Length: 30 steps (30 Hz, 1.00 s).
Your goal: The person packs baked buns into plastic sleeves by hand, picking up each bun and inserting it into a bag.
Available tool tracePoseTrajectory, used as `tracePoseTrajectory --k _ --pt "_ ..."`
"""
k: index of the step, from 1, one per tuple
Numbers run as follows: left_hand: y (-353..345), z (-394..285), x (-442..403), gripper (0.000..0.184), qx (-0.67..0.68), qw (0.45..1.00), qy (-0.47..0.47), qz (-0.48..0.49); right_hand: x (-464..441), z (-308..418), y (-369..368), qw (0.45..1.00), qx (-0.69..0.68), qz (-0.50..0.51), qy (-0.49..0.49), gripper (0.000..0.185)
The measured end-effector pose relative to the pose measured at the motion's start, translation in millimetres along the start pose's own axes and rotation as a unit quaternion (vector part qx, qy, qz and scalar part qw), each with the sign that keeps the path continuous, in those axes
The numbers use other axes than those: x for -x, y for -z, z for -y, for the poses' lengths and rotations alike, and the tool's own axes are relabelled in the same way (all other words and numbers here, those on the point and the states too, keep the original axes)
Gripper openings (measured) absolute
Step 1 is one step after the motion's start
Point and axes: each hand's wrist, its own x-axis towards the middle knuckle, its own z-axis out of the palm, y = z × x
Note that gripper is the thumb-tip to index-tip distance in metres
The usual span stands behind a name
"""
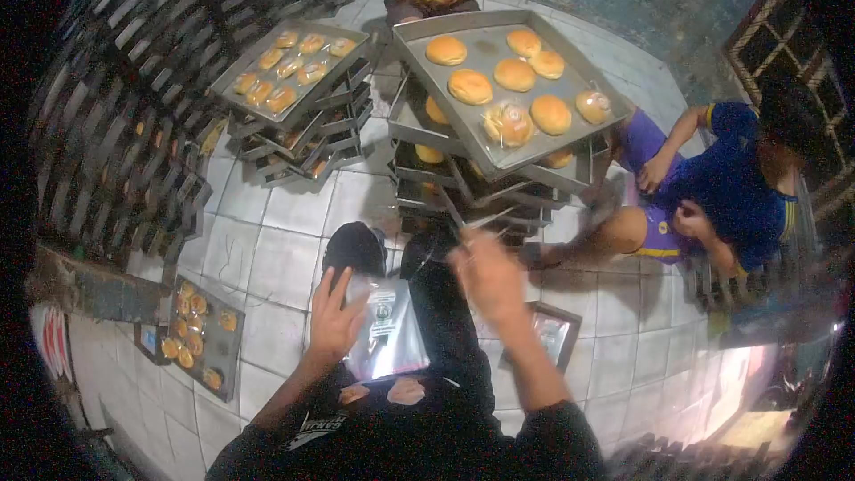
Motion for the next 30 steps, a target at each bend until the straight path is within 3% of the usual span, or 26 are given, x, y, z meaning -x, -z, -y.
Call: tracePoseTrajectory --k 1,2,3,5,6,8,9,10,11,12,13,14,15,16,17,18,19,20,21,22,24,26,30 --pt "-3 1 5 0.036 -0.006 1.000 0.004 0.006 19 13 -24 0.991 -0.066 0.109 -0.051 0.049" --pt "-7 5 8 0.031 -0.010 0.999 -0.038 -0.003 38 13 -53 0.988 -0.095 0.114 0.035 0.051" --pt "-6 6 7 0.026 -0.014 0.996 -0.082 -0.013 47 26 -58 0.987 -0.015 0.087 0.137 0.051" --pt "0 2 6 0.026 -0.005 0.993 -0.117 0.014 56 40 -55 0.985 -0.009 0.090 0.149 0.046" --pt "2 -3 5 0.029 0.052 0.996 -0.077 -0.004 55 43 -49 0.987 -0.021 0.082 0.137 0.046" --pt "14 -24 -4 0.031 0.183 0.982 0.041 -0.025 45 34 -27 0.964 -0.108 0.226 0.088 0.035" --pt "24 -35 -15 0.030 0.256 0.959 0.116 -0.044 38 30 -10 0.965 -0.114 0.226 0.075 0.035" --pt "31 -19 -17 0.031 0.311 0.923 0.162 0.155 26 25 11 0.907 -0.272 0.322 0.024 0.029" --pt "32 -9 -19 0.032 0.355 0.848 0.196 0.341 20 17 26 0.816 -0.414 0.402 -0.024 0.023" --pt "24 -7 -16 0.025 0.426 0.862 0.125 0.247 36 -11 7 0.653 -0.614 0.386 -0.217 0.024" --pt "23 -1 -20 0.025 0.437 0.859 0.122 0.237 43 -25 -19 0.661 -0.602 0.391 -0.218 0.024" --pt "25 8 -22 0.022 0.511 0.818 0.186 0.190 50 -38 -40 0.851 -0.299 0.369 -0.223 0.022" --pt "23 12 -28 0.021 0.580 0.765 0.248 0.134 49 -47 -47 0.935 0.045 0.301 -0.184 0.022" --pt "22 11 -41 0.024 0.609 0.734 0.293 0.063 39 -42 -25 0.927 0.178 0.329 0.033 0.033" --pt "24 12 -47 0.027 0.629 0.697 0.344 0.002 25 -38 -9 0.945 -0.011 0.322 -0.049 0.033" --pt "5 25 -48 0.031 0.646 0.695 0.313 -0.041 -8 -15 20 0.923 -0.202 0.294 -0.141 0.032" --pt "-8 31 -43 0.031 0.648 0.693 0.314 -0.038 -39 -9 47 0.938 -0.254 0.229 -0.057 0.032" --pt "-19 34 -41 0.031 0.644 0.688 0.334 -0.038 -71 -3 62 0.936 -0.285 0.189 -0.088 0.032" --pt "-24 33 -41 0.031 0.640 0.683 0.350 -0.037 -107 1 70 0.970 -0.219 0.092 -0.050 0.035" --pt "-22 27 -44 0.028 0.623 0.697 0.352 -0.044 -153 -5 75 0.968 -0.217 0.102 -0.071 0.040" --pt "-24 26 -45 0.026 0.629 0.693 0.348 -0.050 -246 -34 56 0.981 -0.176 0.084 0.009 0.044" --pt "-29 30 -41 0.025 0.630 0.689 0.351 -0.073 -320 -91 11 0.995 0.026 0.038 0.085 0.047" --pt "-34 37 -38 0.022 0.639 0.695 0.320 -0.074 -377 -121 -33 0.987 0.090 0.117 0.070 0.049"
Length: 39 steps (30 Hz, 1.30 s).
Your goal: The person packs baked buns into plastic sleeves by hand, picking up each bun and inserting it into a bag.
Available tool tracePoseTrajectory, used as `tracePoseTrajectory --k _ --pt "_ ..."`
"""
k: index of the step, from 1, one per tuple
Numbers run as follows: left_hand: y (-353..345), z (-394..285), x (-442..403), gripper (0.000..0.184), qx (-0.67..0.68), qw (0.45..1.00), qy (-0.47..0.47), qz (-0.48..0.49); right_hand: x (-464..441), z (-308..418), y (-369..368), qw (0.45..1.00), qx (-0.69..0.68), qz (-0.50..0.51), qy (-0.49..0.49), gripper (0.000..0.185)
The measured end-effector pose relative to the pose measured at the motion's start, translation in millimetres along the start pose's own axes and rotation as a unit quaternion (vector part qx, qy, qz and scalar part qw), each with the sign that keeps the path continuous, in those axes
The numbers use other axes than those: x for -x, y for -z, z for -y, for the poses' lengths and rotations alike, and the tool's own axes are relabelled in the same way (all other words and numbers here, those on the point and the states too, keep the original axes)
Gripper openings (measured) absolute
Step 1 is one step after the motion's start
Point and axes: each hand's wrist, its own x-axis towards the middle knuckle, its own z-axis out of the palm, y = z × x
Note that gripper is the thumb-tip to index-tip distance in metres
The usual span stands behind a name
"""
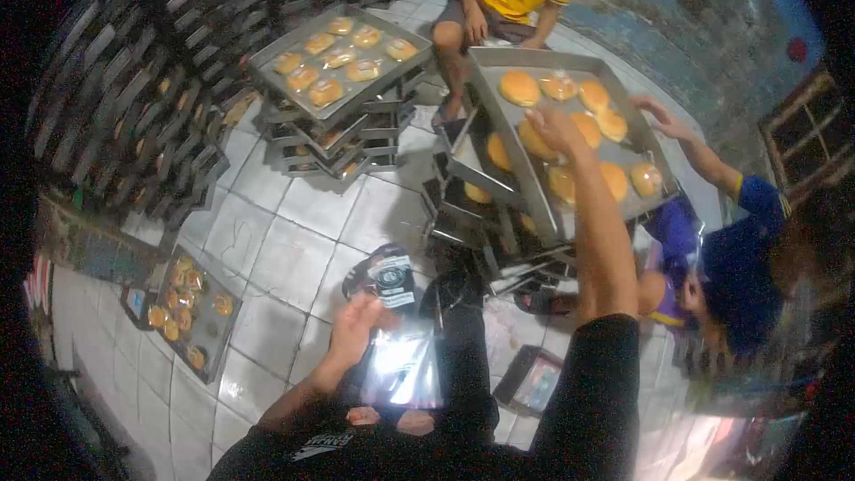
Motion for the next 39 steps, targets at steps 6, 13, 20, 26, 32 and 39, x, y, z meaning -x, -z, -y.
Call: tracePoseTrajectory --k 6,13,20,26,32,39 --pt "7 -1 -4 0.024 -0.045 0.998 -0.004 0.042 33 44 31 0.988 0.147 0.021 -0.032 0.066" --pt "-13 -54 -19 0.032 0.196 0.973 0.109 -0.058 135 131 67 0.905 -0.395 -0.150 -0.054 0.064" --pt "3 -41 -75 0.028 0.283 0.949 0.095 -0.102 284 270 -31 0.915 -0.385 -0.079 0.089 0.048" --pt "-46 -72 -42 0.052 0.294 0.940 0.170 -0.016 300 251 -88 0.939 -0.201 -0.220 0.170 0.044" --pt "-35 -57 -13 0.032 0.308 0.938 0.160 0.011 299 279 -73 0.940 -0.125 -0.228 0.221 0.039" --pt "-6 -15 2 0.042 0.351 0.929 0.112 -0.034 307 300 -104 0.954 -0.211 -0.098 0.190 0.039"
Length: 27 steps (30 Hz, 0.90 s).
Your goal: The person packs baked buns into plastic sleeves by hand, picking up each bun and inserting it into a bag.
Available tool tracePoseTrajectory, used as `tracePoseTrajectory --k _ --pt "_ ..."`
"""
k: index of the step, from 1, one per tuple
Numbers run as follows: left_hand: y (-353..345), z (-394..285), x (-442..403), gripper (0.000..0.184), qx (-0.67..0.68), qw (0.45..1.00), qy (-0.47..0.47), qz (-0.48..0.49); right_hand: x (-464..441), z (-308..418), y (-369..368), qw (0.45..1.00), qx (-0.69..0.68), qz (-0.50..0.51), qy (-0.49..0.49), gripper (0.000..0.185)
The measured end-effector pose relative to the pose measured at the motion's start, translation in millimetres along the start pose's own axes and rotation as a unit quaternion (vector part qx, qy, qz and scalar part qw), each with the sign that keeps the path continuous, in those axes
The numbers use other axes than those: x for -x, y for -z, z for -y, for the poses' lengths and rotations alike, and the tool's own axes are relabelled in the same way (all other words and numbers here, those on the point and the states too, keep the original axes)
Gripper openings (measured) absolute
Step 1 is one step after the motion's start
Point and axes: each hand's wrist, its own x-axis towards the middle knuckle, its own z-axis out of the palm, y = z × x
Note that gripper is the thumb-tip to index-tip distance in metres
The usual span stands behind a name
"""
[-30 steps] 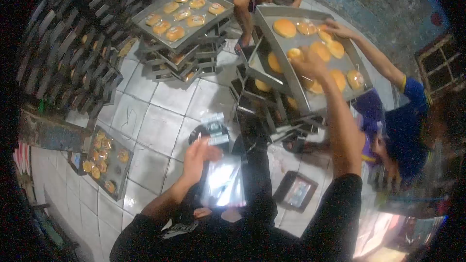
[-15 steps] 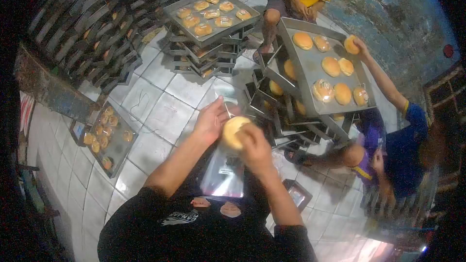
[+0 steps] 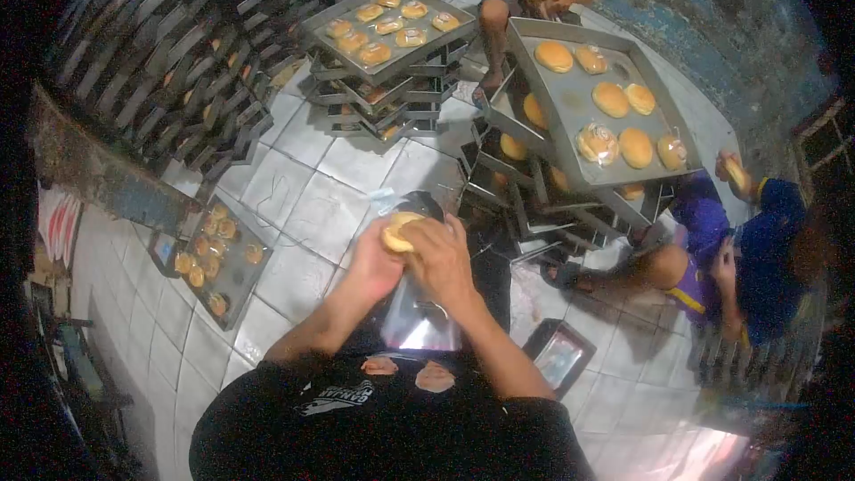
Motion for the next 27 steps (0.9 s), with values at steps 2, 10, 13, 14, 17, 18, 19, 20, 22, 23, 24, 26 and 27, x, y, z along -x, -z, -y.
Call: tracePoseTrajectory --k 2,10,13,14,17,18,19,20,22,23,24,26,27 --pt "-25 2 23 0.040 0.043 0.996 0.010 -0.072 -1 5 2 0.993 -0.082 0.069 -0.044 0.041" --pt "-48 31 38 0.042 -0.130 0.985 -0.116 0.000 -16 1 11 0.992 0.109 0.068 0.000 0.048" --pt "-39 -7 4 0.039 0.057 0.987 -0.106 0.105 -26 5 12 0.994 0.096 0.055 0.009 0.051" --pt "-36 -4 -7 0.039 0.057 0.988 -0.099 0.103 -28 3 13 0.994 0.080 0.076 0.007 0.052" --pt "-52 17 -20 0.046 -0.013 0.988 -0.154 -0.001 -44 -10 16 0.994 0.062 0.085 0.004 0.046" --pt "-51 10 -22 0.046 -0.013 0.987 -0.159 -0.006 -50 -12 17 0.995 0.024 0.092 0.011 0.047" --pt "-49 2 -23 0.051 0.019 0.991 -0.128 -0.020 -48 -8 20 0.998 -0.002 0.052 0.037 0.029" --pt "-46 -5 -24 0.056 0.051 0.994 -0.095 -0.033 -44 -1 22 0.998 -0.009 0.053 0.035 0.029" --pt "-41 -19 -24 0.069 0.075 0.992 -0.096 0.026 -33 8 28 0.975 -0.178 0.129 -0.045 0.017" --pt "-46 -23 -17 0.075 0.073 0.995 -0.063 0.023 -28 12 17 0.977 -0.173 0.110 -0.063 0.013" --pt "-51 -24 -13 0.080 0.068 0.997 -0.028 0.019 -22 14 19 0.976 -0.173 0.115 -0.066 0.013" --pt "-34 -22 -35 0.080 0.065 0.996 -0.051 0.024 -19 21 23 0.917 -0.316 0.223 -0.096 0.010" --pt "-23 -27 -43 0.077 0.061 0.996 -0.061 0.036 -15 35 33 0.799 -0.507 0.320 -0.049 0.010"
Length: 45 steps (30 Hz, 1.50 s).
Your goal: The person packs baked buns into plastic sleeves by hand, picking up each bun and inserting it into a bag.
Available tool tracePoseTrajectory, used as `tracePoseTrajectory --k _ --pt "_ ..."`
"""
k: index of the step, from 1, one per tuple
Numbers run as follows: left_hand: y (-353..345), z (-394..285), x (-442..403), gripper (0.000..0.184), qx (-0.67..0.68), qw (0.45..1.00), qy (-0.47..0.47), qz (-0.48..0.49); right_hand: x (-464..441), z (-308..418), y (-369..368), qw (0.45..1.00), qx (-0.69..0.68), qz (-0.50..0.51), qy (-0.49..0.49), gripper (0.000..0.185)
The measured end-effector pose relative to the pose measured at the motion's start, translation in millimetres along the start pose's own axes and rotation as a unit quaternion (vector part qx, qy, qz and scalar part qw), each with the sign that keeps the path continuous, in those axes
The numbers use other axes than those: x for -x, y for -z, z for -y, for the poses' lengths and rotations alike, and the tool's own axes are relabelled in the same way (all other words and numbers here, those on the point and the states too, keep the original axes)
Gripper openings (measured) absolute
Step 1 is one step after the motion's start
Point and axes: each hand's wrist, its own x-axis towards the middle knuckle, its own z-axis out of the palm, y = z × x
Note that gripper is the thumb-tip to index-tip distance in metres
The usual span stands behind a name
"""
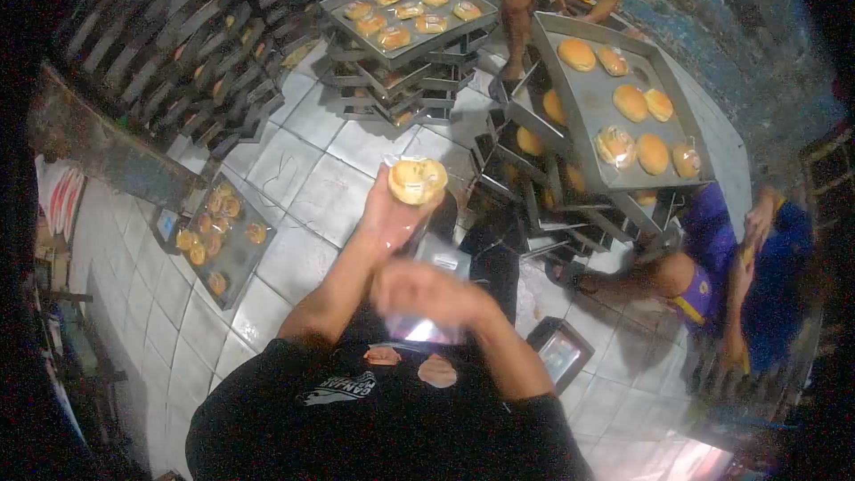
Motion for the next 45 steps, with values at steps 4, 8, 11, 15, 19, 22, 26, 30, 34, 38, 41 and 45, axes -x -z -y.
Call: tracePoseTrajectory --k 4,8,11,15,19,22,26,30,34,38,41,45 --pt "3 -32 28 0.073 -0.037 0.999 -0.019 0.005 22 -4 1 0.990 -0.009 -0.134 -0.037 0.019" --pt "-18 -17 76 0.066 -0.073 0.989 0.125 0.021 11 -10 18 0.762 0.521 -0.372 0.097 0.038" --pt "-7 -12 72 0.058 -0.250 0.968 0.017 -0.023 12 -19 21 0.798 0.500 -0.321 0.102 0.038" --pt "-3 -22 56 0.044 -0.325 0.944 0.003 0.055 -5 -51 55 0.859 0.222 -0.458 -0.062 0.023" --pt "12 -10 34 0.025 -0.485 0.845 -0.224 0.014 -6 -33 55 0.828 0.371 -0.417 -0.039 0.020" --pt "0 -9 36 0.024 -0.479 0.837 -0.264 -0.004 -10 -8 48 0.800 0.431 -0.418 -0.008 0.018" --pt "-11 -22 32 0.021 -0.487 0.813 -0.303 -0.097 -15 -22 92 0.864 0.124 -0.479 -0.089 0.026" --pt "20 -30 57 0.019 -0.574 0.736 -0.355 -0.045 9 -34 77 0.890 -0.095 -0.416 -0.158 0.027" --pt "85 -9 67 0.020 -0.507 0.845 -0.150 -0.081 42 -106 32 0.866 -0.122 -0.426 -0.230 0.030" --pt "65 -18 61 0.019 -0.479 0.869 -0.116 -0.034 33 -91 -2 0.826 -0.139 -0.517 -0.176 0.022" --pt "36 -5 37 0.018 -0.471 0.876 -0.097 0.043 38 -71 21 0.813 -0.213 -0.536 -0.085 0.034" --pt "2 11 27 0.016 -0.421 0.869 -0.213 0.147 49 -2 91 0.761 0.380 -0.526 0.019 0.044"
